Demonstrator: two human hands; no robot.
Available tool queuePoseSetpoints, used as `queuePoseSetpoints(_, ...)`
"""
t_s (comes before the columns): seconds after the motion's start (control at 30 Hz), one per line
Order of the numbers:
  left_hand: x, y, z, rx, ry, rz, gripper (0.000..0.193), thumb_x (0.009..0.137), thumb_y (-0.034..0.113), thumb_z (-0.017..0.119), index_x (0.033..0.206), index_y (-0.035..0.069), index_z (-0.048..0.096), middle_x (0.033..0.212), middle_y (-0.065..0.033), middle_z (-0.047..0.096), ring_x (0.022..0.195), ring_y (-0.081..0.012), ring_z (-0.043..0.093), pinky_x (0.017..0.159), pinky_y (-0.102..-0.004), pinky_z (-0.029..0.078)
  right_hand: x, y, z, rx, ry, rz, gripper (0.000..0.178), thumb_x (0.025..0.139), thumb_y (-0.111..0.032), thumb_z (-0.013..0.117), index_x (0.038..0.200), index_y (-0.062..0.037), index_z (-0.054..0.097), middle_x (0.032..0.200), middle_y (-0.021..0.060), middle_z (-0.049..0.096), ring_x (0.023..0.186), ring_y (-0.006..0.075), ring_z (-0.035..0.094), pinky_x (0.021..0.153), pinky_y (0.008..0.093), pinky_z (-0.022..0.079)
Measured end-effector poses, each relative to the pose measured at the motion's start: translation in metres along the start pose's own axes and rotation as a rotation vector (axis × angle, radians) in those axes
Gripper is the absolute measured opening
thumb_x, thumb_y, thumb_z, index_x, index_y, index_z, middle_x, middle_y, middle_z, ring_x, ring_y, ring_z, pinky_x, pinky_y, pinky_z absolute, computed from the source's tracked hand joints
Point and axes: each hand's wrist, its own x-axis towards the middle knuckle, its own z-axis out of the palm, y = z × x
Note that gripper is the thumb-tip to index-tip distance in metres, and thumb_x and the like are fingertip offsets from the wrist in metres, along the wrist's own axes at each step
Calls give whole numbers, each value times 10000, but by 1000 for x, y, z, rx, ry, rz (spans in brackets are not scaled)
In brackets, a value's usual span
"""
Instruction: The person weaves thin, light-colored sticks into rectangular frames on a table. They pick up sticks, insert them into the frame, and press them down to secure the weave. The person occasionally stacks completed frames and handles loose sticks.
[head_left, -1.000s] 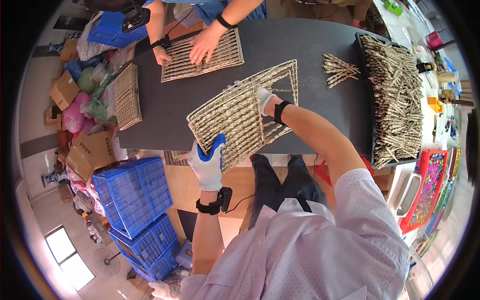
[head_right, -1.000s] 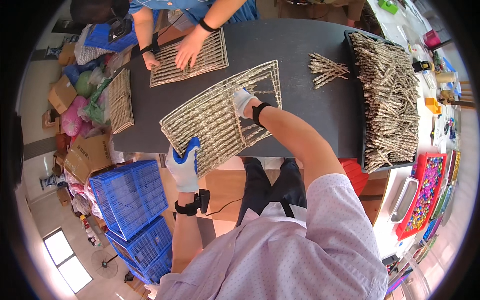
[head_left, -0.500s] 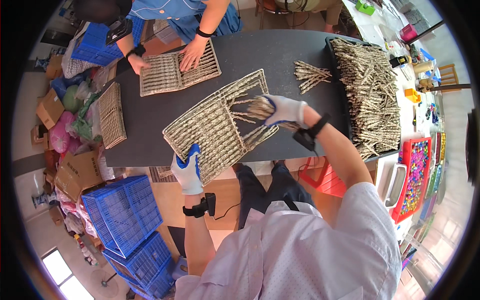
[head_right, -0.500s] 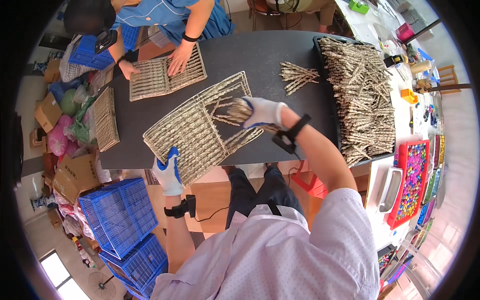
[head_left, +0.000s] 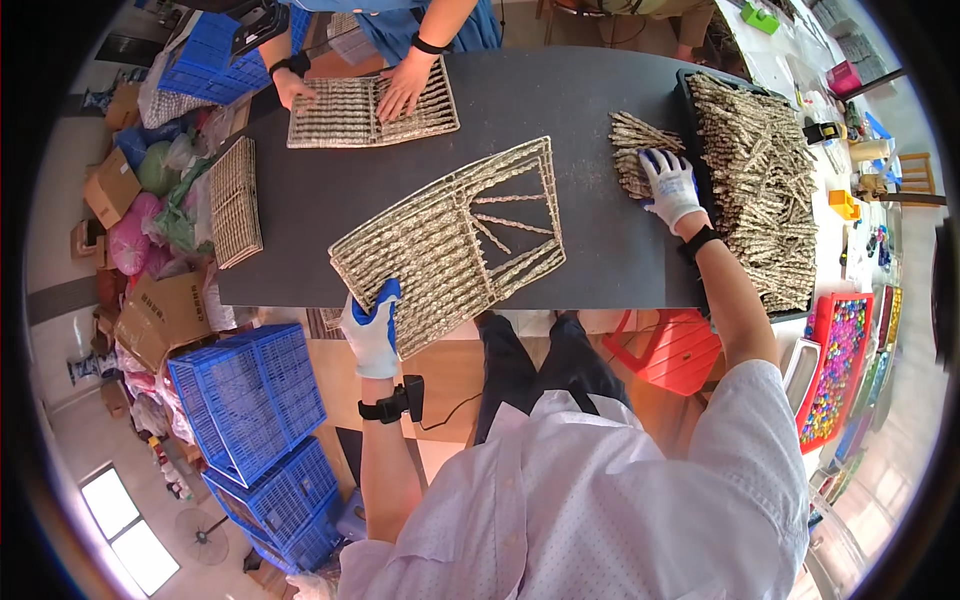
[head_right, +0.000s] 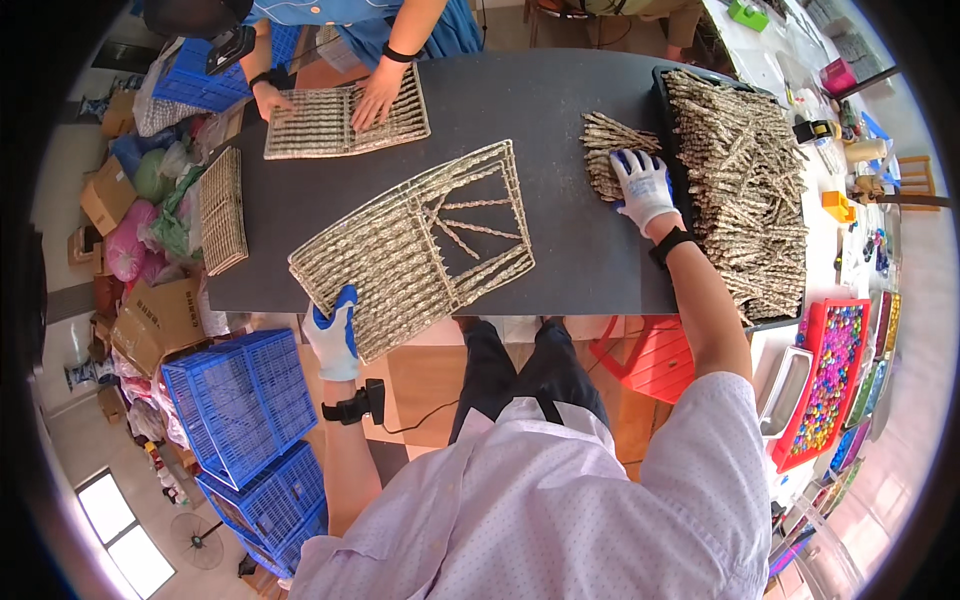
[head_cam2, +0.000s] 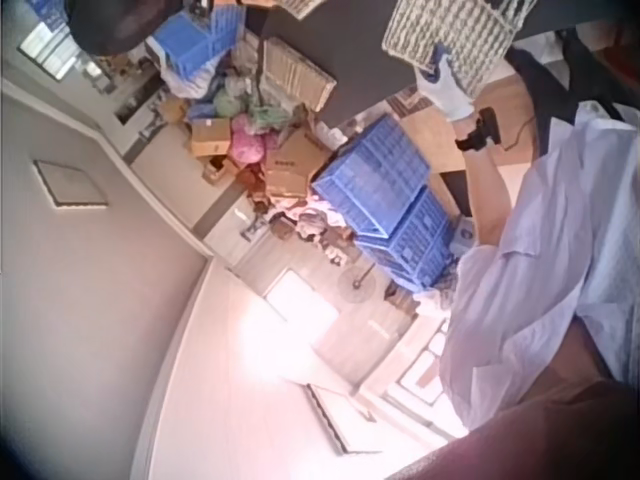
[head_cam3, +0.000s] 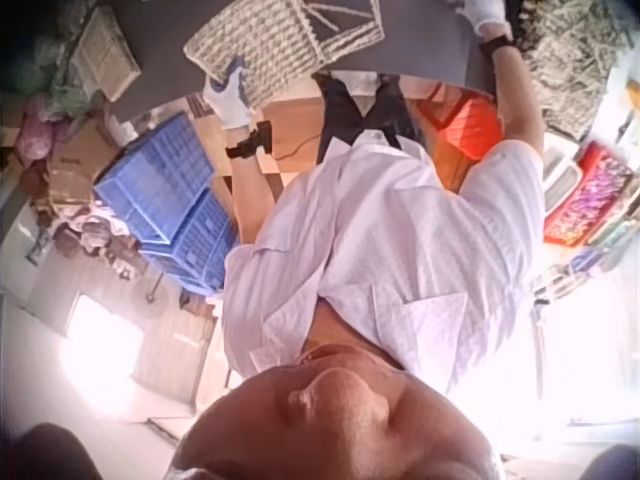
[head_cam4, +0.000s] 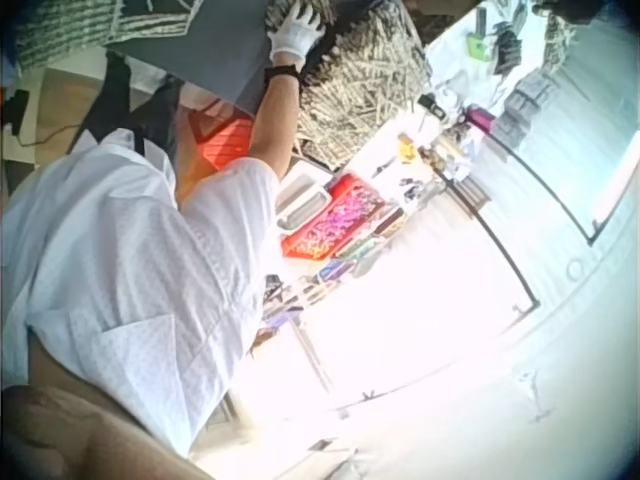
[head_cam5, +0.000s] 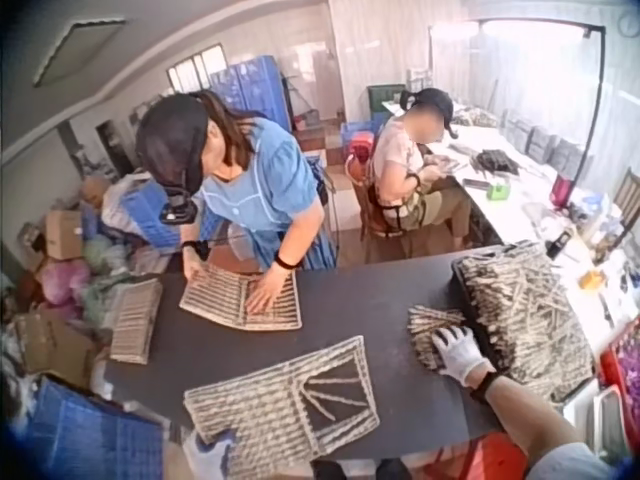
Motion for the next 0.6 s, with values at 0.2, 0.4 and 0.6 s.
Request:
queuePoseSetpoints(0.2, 4, -6, 2, 67, 28, 23, 397, 751, -59, 667, 1142, -64, 600, 1039, -68, 649, 886, -132, 591, 842, -275, 489, -7, -20, -14, 360, 307, 33, 525, 801, -345, 678, 1249, -126, 511, 1249, 104, 524, 1175, 286, 484, 969, 435, 383)
queuePoseSetpoints(0.4, 3, 10, 12, 84, -61, -8, 397, 773, -41, 652, 1162, -54, 578, 1080, -63, 608, 914, -143, 579, 851, -269, 486, -19, -125, -68, 1007, 247, -274, 298, 811, -323, 683, 1014, -108, 644, 928, 124, 657, 817, 286, 637, 758, 372, 511)
queuePoseSetpoints(0.6, -2, -1, 5, 132, -64, 16, 359, 762, -40, 655, 1117, -57, 603, 1019, -58, 640, 877, -128, 582, 814, -276, 489, 16, -181, -90, 2941, -938, 154, 220, 944, -221, 573, 1035, -26, 619, 928, 75, 662, 742, 151, 610, 625, 255, 523)
